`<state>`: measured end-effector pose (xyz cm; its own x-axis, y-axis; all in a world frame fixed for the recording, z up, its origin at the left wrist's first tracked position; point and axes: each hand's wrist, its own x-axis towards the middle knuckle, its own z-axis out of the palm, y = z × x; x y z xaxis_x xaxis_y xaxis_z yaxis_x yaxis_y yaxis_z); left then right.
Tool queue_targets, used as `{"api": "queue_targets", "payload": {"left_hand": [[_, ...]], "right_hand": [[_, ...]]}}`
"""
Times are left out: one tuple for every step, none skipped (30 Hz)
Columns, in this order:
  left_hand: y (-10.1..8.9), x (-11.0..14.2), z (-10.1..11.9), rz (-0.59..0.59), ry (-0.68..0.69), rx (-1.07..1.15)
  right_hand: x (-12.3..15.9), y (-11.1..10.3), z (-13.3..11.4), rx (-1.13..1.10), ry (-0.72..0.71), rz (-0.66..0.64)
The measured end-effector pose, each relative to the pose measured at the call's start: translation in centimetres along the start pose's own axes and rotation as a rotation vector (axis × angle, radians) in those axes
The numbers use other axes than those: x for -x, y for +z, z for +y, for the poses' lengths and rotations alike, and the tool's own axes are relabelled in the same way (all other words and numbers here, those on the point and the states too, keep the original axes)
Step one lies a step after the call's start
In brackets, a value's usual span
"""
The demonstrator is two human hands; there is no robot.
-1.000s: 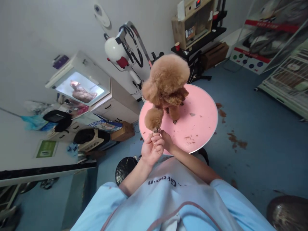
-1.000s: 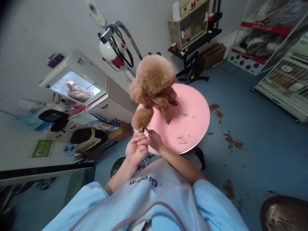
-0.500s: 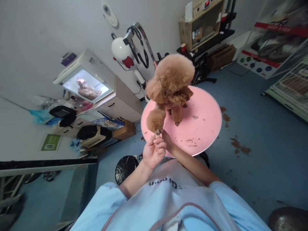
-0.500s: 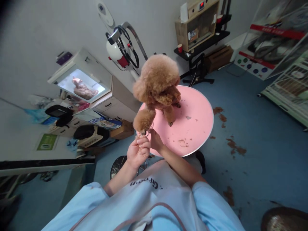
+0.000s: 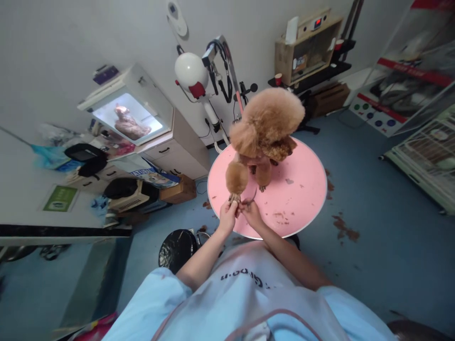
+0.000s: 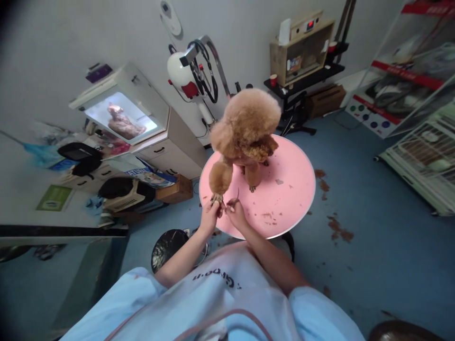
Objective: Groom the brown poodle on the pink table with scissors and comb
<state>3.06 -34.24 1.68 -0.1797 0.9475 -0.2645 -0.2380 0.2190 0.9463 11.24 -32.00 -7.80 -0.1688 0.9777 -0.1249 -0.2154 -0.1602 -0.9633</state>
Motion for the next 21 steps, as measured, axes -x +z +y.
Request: {"api": "queue_targets", "payload": {"left_hand": [[-0.2,-0.5,-0.9,0.006,0.039,-0.078],[-0.4,-0.8,-1.6,-0.006,0.051,-0.130],[-0.5,-0.9,-2.3,-0.020,0.063,-0.164],[-0.6,-1.0,-2.7,-0.034,0.082,-0.189],[-0.7,-1.1,-3.1,-0.048,0.105,-0.209],[-0.9,-1.2,-3.4,-0.068,0.129,-0.229],[-1.3,-1.5,-3.5,-0.098,0.152,-0.257],[-1.8,-2.0,-3.6,-0.143,0.169,-0.302],[-2.4,-2.6,-3.6,-0.194,0.174,-0.357],[-3.0,-3.3,-3.6,-0.234,0.166,-0.404],[-3.5,-4.0,-3.6,-0.269,0.139,-0.422],[-3.9,-4.8,-3.6,-0.301,0.088,-0.390],[-4.1,-5.5,-3.8,-0.339,0.010,-0.307],[-3.9,-6.1,-3.9,-0.387,-0.083,-0.180],[-3.3,-6.6,-4.2,-0.447,-0.169,-0.034],[-2.5,-7.0,-4.4,-0.509,-0.230,0.102],[-1.4,-7.3,-4.7,-0.554,-0.257,0.213],[-0.3,-7.6,-4.9,-0.568,-0.252,0.295],[0.9,-7.8,-4.9,-0.556,-0.229,0.351],[1.9,-8.1,-4.9,-0.521,-0.203,0.395],[2.6,-8.4,-4.7,-0.472,-0.185,0.429]], "right_hand": [[0.3,-0.5,-0.3,-0.034,0.025,0.020],[0.6,-0.9,-0.7,-0.076,0.050,0.037],[0.7,-1.2,-1.3,-0.116,0.069,0.042],[0.8,-1.3,-1.9,-0.143,0.081,0.032],[0.8,-1.3,-2.6,-0.147,0.079,0.016],[0.6,-1.1,-3.4,-0.134,0.071,0.001],[0.5,-0.9,-4.1,-0.109,0.064,-0.002],[0.2,-0.8,-4.7,-0.077,0.061,0.015],[0.0,-0.6,-5.2,-0.051,0.065,0.055],[-0.2,-0.6,-5.7,-0.038,0.074,0.108],[-0.4,-0.6,-6.1,-0.036,0.086,0.158],[-0.6,-0.8,-6.4,-0.040,0.095,0.196],[-0.8,-0.9,-6.6,-0.047,0.097,0.217],[-1.0,-1.2,-6.8,-0.055,0.091,0.219],[-1.3,-1.4,-7.0,-0.054,0.078,0.208],[-1.5,-1.6,-7.1,-0.045,0.061,0.191],[-1.9,-1.8,-7.2,-0.027,0.041,0.174],[-2.2,-2.0,-7.2,0.000,0.022,0.161],[-2.4,-2.3,-7.1,0.037,0.004,0.151],[-2.6,-2.5,-7.1,0.082,-0.007,0.140],[-2.7,-2.8,-7.1,0.133,-0.006,0.129]]}}
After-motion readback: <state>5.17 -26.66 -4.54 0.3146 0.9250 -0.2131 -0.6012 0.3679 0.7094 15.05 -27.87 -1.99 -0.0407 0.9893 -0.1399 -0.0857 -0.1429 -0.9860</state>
